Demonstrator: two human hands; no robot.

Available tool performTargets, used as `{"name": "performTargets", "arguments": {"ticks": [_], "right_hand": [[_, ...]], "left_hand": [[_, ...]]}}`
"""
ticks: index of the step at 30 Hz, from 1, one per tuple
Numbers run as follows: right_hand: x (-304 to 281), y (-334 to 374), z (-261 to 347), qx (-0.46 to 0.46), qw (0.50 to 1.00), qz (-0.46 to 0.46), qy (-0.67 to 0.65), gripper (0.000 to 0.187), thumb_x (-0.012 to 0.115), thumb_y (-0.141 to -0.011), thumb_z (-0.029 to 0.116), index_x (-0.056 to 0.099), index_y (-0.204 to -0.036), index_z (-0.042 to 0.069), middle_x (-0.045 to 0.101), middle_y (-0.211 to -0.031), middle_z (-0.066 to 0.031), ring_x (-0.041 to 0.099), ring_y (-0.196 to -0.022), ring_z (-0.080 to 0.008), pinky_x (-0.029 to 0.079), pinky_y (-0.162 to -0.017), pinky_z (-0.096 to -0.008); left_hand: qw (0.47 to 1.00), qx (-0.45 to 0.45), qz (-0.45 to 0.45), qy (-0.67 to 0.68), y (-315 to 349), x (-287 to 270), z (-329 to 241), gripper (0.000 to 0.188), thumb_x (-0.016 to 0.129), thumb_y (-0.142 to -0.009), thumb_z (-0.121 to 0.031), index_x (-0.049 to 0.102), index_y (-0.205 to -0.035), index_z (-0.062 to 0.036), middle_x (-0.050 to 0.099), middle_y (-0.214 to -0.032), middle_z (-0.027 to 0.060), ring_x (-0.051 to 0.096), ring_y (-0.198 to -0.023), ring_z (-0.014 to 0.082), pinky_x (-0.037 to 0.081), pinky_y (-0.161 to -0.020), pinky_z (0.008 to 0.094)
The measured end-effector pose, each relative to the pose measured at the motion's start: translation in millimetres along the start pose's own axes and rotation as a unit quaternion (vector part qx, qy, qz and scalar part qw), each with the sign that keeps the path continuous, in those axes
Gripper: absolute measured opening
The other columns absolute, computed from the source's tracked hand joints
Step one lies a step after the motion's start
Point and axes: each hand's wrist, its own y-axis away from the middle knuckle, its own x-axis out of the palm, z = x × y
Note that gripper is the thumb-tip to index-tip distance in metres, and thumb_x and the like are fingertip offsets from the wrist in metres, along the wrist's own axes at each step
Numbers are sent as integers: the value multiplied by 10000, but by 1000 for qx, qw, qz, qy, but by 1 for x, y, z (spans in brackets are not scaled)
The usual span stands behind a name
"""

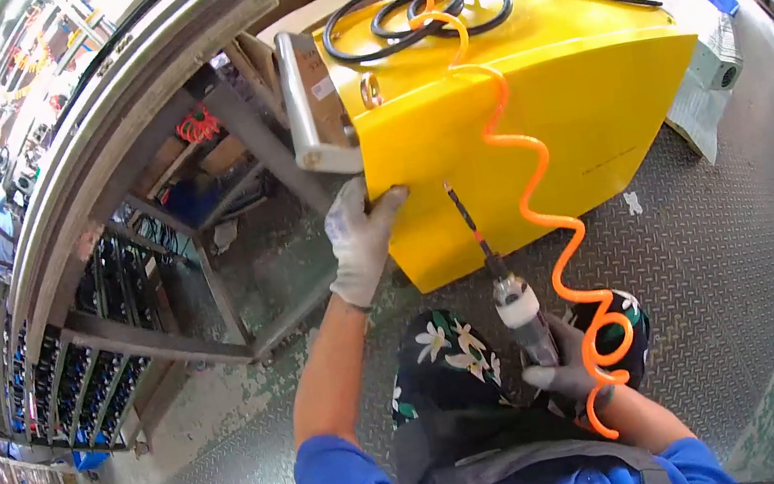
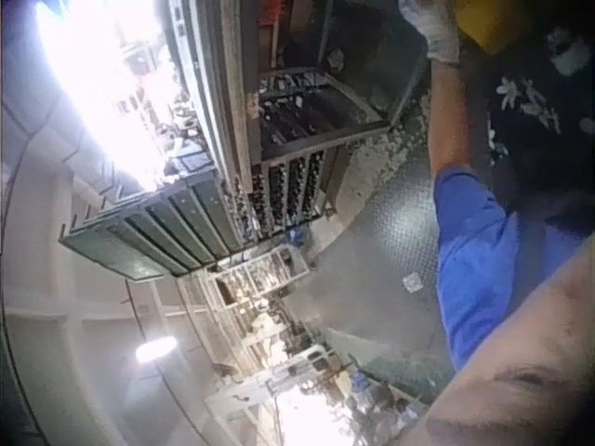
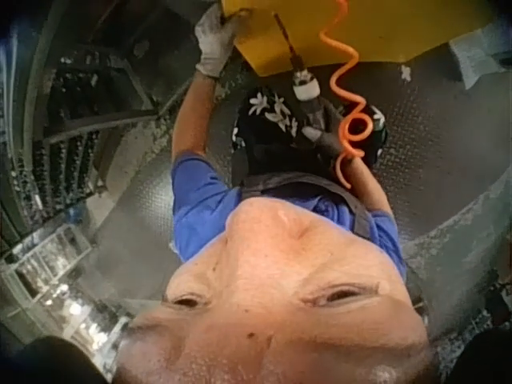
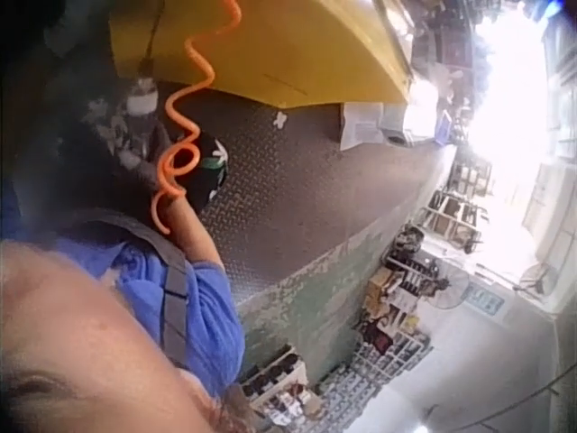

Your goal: Assembling a yellow metal electronic housing using a pneumatic screwdriver.

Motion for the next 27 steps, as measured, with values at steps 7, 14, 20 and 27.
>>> {"name": "performTargets", "arguments": {"ticks": [7, 14, 20, 27], "right_hand": [[0, 2, 5, 26, 994, 1, 104, 777, 796, -694, 211, 463, -1369, 17, 604, -1234, -112, 593, -1130, -205, 462, -991, -352], [-9, -4, -1, 66, 986, 12, 156, 836, 801, -633, 263, 471, -1362, 22, 607, -1229, -100, 583, -1154, -203, 451, -1008, -359], [-6, -16, -4, 34, 997, 5, 68, 894, 806, -630, 277, 439, -1391, -15, 597, -1260, -137, 580, -1180, -223, 441, -1022, -367], [0, -34, -16, 78, 979, 9, 188, 913, 812, -595, 330, 468, -1363, -23, 610, -1227, -131, 589, -1148, -221, 435, -1018, -363]], "left_hand": [[998, -28, 1, 58, 0, -7, 26, 317, 773, -857, -256, 680, -1037, -12, 671, -875, 83, 640, -793, 175, 508, -726, 321], [972, -78, 23, 218, -5, -25, 28, 344, 731, -875, -75, 610, -1179, 30, 695, -1042, 70, 641, -905, 111, 510, -802, 263], [996, -73, 40, 40, 3, -44, 35, 353, 699, -893, -25, 574, -1219, 26, 659, -1119, 47, 613, -974, 107, 490, -850, 251], [994, -81, 72, -24, -3, -64, 56, 311, 750, -866, -141, 683, -1142, -14, 737, -989, 46, 645, -857, 91, 511, -784, 259]]}}
